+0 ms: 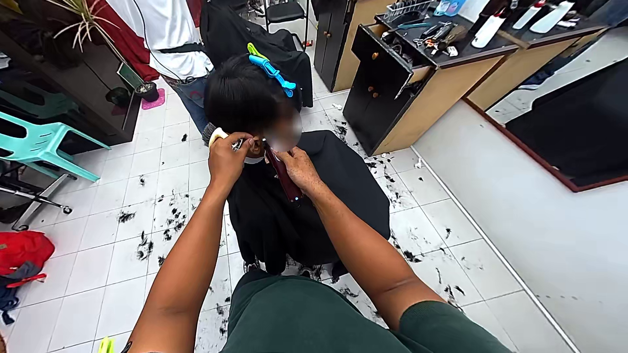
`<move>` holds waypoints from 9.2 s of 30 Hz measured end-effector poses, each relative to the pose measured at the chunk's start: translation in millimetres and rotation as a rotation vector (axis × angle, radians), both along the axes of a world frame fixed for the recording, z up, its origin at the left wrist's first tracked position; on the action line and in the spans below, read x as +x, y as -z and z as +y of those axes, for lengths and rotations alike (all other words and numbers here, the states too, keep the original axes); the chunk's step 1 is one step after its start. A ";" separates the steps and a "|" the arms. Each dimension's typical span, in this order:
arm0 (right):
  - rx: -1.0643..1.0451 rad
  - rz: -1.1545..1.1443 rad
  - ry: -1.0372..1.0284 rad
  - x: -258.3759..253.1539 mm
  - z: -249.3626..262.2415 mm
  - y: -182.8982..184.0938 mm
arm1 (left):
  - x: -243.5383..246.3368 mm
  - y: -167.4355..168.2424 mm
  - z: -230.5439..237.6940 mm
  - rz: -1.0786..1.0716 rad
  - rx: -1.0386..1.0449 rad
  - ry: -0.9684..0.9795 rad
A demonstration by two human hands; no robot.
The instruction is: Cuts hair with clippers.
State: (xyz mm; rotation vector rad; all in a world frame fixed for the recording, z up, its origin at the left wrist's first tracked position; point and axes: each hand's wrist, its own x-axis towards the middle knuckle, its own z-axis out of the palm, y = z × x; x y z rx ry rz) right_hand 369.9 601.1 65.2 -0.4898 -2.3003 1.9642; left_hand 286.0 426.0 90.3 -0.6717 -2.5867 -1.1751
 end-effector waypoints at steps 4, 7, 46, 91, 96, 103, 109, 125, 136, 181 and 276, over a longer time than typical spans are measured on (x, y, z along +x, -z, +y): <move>-0.009 0.025 0.003 -5.2 1.0 -2.2 | -0.2 -0.8 -0.2 -0.026 -0.008 -0.016; -0.013 0.118 -0.023 0.1 1.8 2.5 | 0.4 0.4 -0.1 0.002 0.008 -0.016; 0.163 -0.021 -0.018 -0.3 14.4 -18.6 | 7.6 -3.1 5.6 0.039 -0.021 -0.063; -0.687 0.097 0.007 112.4 32.5 55.0 | 37.3 -26.2 42.0 -0.382 0.252 0.701; -0.599 -0.016 0.195 162.4 21.4 60.6 | 39.0 -10.0 65.5 -0.776 0.130 0.618; -0.497 0.092 0.135 208.4 -20.6 75.5 | 91.9 14.3 -32.6 -0.923 0.703 1.446; -0.842 0.242 -0.470 202.1 -89.3 81.5 | 100.1 49.0 -91.3 -1.206 0.753 1.388; -0.111 0.187 -0.036 145.6 -246.9 36.4 | 77.3 78.7 -203.1 -1.032 0.289 0.826; -0.491 0.010 0.424 140.4 -214.7 49.4 | -66.2 15.1 -160.9 0.008 0.260 0.529; -0.102 0.086 0.854 -100.8 -219.3 44.5 | -191.2 -48.0 -50.1 0.412 -0.032 1.003; -0.145 0.069 1.530 -196.6 -258.3 43.4 | -278.2 -43.5 22.3 0.382 0.121 1.552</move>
